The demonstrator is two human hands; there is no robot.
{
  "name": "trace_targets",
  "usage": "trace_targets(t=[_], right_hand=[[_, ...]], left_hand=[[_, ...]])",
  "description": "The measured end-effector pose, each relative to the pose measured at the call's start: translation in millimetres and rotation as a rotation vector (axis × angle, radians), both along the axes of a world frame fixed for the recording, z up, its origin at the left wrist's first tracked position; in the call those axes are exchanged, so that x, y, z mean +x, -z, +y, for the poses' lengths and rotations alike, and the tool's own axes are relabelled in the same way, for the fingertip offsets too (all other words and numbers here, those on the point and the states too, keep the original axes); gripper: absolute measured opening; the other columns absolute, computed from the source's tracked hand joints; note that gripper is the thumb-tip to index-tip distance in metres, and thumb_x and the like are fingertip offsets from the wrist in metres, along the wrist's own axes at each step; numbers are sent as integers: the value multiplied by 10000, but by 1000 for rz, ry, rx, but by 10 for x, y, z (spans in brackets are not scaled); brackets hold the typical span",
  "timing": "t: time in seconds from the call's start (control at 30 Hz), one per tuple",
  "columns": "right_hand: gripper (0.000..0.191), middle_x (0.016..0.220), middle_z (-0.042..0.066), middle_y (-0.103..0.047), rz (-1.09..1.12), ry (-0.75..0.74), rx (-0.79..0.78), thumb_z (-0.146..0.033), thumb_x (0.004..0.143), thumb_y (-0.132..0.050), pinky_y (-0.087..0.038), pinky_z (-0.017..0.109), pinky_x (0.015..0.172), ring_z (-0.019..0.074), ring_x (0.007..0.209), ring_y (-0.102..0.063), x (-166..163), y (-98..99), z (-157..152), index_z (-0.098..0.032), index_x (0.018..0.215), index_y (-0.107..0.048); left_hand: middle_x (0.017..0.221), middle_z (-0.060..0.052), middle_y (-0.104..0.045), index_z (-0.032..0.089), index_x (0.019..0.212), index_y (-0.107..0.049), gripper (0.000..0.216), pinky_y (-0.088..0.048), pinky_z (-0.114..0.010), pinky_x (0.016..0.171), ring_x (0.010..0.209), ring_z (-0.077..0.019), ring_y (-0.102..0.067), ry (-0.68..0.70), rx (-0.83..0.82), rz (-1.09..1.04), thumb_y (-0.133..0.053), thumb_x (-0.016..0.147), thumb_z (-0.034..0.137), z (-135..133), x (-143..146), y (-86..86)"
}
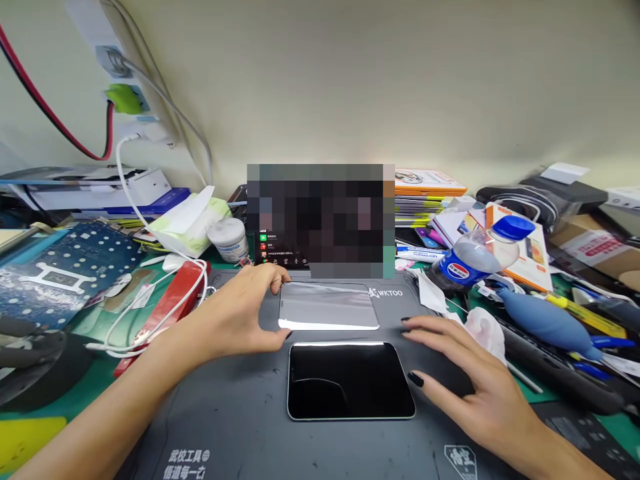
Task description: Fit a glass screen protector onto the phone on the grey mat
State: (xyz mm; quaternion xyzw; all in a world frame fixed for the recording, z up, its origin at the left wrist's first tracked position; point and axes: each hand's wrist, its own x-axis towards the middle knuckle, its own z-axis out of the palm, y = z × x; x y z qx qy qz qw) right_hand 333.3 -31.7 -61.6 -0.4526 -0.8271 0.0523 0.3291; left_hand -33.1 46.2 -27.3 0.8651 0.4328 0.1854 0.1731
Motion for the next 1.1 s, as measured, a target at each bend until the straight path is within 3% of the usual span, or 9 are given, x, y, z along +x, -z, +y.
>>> trace_targets(t=[0.2,0.33,0.63,0.9,1.1], right_hand=[[634,1467,115,-594,-25,61,-8,-408,911,-701,-528,453,1112,312,1360,-584,65,96,-32,-285,1496,-492],[723,1489,128,-582,-36,13,-28,-480,902,-714,-490,480,1158,321,1384,-565,87,144,-38,-271,1540,-443],[682,1312,109,-717,-85,-220,-56,-492,783,-855,-595,361,1028,279,1242,-680,-2,-74,37,-248,1373,-615],[418,1243,129,-725,-148,-256,46,-256,872,-705,-601,341,1009,243,1157,-711,-73,-123,-19,-218,1280,-624],[390,1309,116,-676,-156,-304,73,-146,827,-664,-623,392,968,258,1166,-690,-117,-135,-32,-259,1201,-656]], left_hand=[[1221,-55,-630,268,944,-315,448,-485,-370,877,1052,-235,-627,59,-64,-80,-707,737,327,-141,89,-29],[1188,-50,-633,263,933,-343,441,-497,-374,845,1041,-249,-611,111,-160,-63,-714,696,286,-258,183,-66],[1179,-43,-630,259,907,-344,506,-499,-345,816,1033,-244,-583,164,-165,-26,-785,662,232,-386,234,-190],[1054,-35,-641,226,939,-453,452,-455,-368,778,898,-231,-581,227,-91,103,-828,698,301,-379,254,-223],[930,-8,-600,218,917,-501,473,-422,-355,727,816,-222,-536,246,-125,188,-884,679,363,-356,275,-219]])
